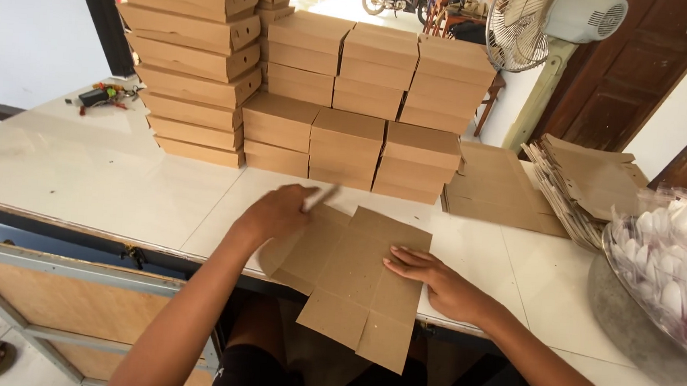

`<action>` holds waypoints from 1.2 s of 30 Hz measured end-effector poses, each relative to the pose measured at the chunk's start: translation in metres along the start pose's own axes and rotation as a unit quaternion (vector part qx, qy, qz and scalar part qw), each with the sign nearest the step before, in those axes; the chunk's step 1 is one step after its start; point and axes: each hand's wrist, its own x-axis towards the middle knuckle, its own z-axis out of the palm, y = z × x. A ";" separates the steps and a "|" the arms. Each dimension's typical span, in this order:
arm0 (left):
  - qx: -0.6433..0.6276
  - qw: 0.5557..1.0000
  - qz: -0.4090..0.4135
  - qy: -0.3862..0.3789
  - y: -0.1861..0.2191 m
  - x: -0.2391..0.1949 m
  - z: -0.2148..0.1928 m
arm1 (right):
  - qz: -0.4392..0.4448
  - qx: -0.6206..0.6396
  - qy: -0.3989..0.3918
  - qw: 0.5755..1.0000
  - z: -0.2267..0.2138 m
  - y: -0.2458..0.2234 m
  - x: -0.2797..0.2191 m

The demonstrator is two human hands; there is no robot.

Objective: The person folds flat cardboard sheets into small rectangular boxes by hand, creasing the edges and tucking flaps to form the sides. The finished boxes are placed on a stack of similar boxes on the table.

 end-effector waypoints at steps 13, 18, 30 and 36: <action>0.206 0.972 0.084 0.080 0.021 0.022 0.096 | 0.012 -0.014 0.027 0.999 0.001 -0.003 -0.003; 0.328 0.920 0.100 0.191 -0.047 0.094 0.201 | -0.036 -0.078 0.037 0.996 0.021 0.038 0.002; 0.120 0.984 0.058 -0.118 0.013 0.014 0.094 | -0.020 -0.060 0.077 0.995 0.015 0.013 -0.003; 0.167 0.984 -0.011 -0.059 -0.014 0.067 0.122 | -0.041 -0.042 0.072 0.996 0.025 0.015 0.000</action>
